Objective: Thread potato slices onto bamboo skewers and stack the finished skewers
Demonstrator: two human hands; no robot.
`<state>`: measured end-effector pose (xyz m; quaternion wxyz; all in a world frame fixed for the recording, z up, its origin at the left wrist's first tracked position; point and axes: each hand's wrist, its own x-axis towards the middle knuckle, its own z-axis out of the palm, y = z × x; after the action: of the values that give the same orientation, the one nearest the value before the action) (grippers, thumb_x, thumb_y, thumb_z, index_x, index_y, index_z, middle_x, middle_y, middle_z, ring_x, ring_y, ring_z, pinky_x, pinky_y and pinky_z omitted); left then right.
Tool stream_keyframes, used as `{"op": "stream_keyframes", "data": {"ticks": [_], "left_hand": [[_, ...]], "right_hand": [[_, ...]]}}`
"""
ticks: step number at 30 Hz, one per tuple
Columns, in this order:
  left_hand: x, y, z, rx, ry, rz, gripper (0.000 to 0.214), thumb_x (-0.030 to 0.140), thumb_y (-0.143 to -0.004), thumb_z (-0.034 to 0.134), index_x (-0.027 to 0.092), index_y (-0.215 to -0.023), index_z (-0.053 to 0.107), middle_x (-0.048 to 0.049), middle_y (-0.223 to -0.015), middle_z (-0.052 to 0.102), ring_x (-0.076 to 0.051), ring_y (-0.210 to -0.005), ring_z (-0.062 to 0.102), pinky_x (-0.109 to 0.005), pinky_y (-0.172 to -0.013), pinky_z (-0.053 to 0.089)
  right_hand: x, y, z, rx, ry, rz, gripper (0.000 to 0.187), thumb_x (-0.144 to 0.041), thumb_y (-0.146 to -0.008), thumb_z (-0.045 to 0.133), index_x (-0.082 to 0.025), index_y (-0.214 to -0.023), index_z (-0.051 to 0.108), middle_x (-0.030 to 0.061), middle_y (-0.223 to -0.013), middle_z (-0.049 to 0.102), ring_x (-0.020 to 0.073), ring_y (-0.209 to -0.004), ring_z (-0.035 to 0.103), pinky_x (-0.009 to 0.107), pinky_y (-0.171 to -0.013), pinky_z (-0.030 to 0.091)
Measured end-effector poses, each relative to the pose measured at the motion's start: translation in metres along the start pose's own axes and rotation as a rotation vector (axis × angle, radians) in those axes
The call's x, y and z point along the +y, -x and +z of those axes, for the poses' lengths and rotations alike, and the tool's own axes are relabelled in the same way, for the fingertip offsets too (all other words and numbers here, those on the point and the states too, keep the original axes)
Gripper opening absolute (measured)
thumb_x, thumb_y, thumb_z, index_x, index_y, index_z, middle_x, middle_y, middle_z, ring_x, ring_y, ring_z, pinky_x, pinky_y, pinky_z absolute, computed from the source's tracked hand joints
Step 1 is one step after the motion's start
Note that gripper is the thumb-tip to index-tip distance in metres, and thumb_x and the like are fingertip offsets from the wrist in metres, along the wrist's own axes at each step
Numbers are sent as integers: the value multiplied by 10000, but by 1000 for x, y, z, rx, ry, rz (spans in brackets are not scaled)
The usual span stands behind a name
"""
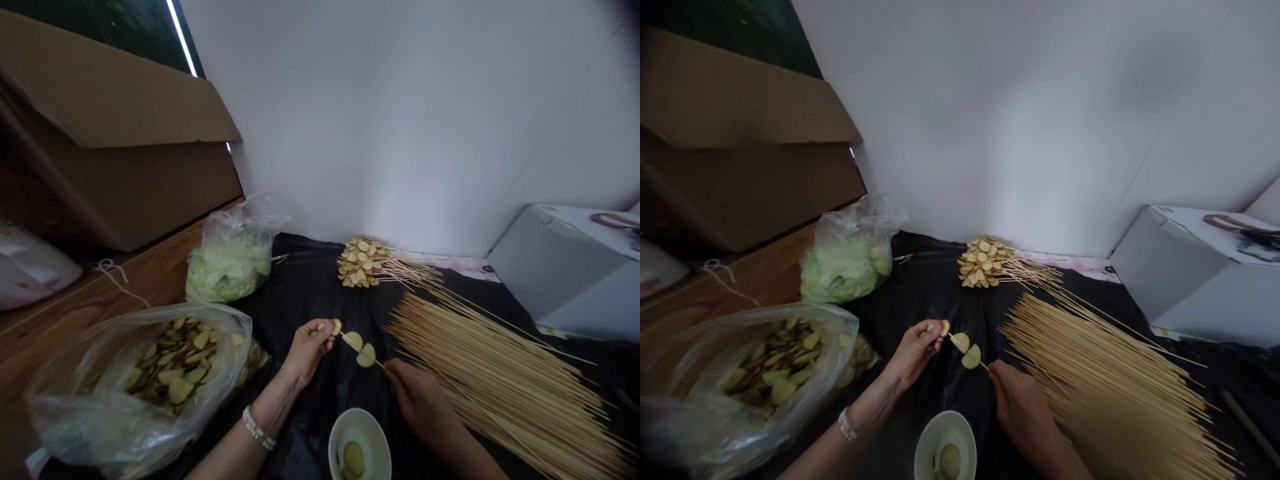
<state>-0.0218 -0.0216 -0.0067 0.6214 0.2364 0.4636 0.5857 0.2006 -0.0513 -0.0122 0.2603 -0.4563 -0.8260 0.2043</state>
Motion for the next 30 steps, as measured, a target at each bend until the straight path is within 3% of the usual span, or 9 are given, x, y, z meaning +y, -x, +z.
{"op": "stream_keyframes", "data": {"ticks": [6,12,19,30], "left_hand": [[-1,2,2,-5,-13,-5,315,317,-540,834,118,-733,683,-4,-630,607,-42,-522,499,-161,-528,406],[0,2,2,-32,-48,5,318,337,-563,819,115,-747,685,0,-613,600,-34,-502,488,-155,-513,391],[-3,4,3,-35,-60,-4,318,330,-551,827,121,-741,680,-4,-633,607,-37,-514,486,-164,-528,403],[-2,5,4,-29,-74,-34,317,326,-544,830,124,-741,685,9,-616,597,-34,-497,490,-168,-529,401]], "right_hand": [[4,1,2,56,33,1,286,-264,-936,316,-207,-784,551,54,-777,643,158,-694,610,260,-645,419],[0,2,1,-25,0,29,293,-260,-942,302,-209,-798,553,19,-679,621,144,-614,593,247,-576,388],[0,1,-1,31,-4,5,289,-262,-940,312,-204,-773,540,48,-748,633,154,-693,601,259,-647,409],[-3,0,-2,-47,-60,37,291,-272,-949,295,-214,-749,498,8,-654,586,134,-592,558,245,-573,363]]}}
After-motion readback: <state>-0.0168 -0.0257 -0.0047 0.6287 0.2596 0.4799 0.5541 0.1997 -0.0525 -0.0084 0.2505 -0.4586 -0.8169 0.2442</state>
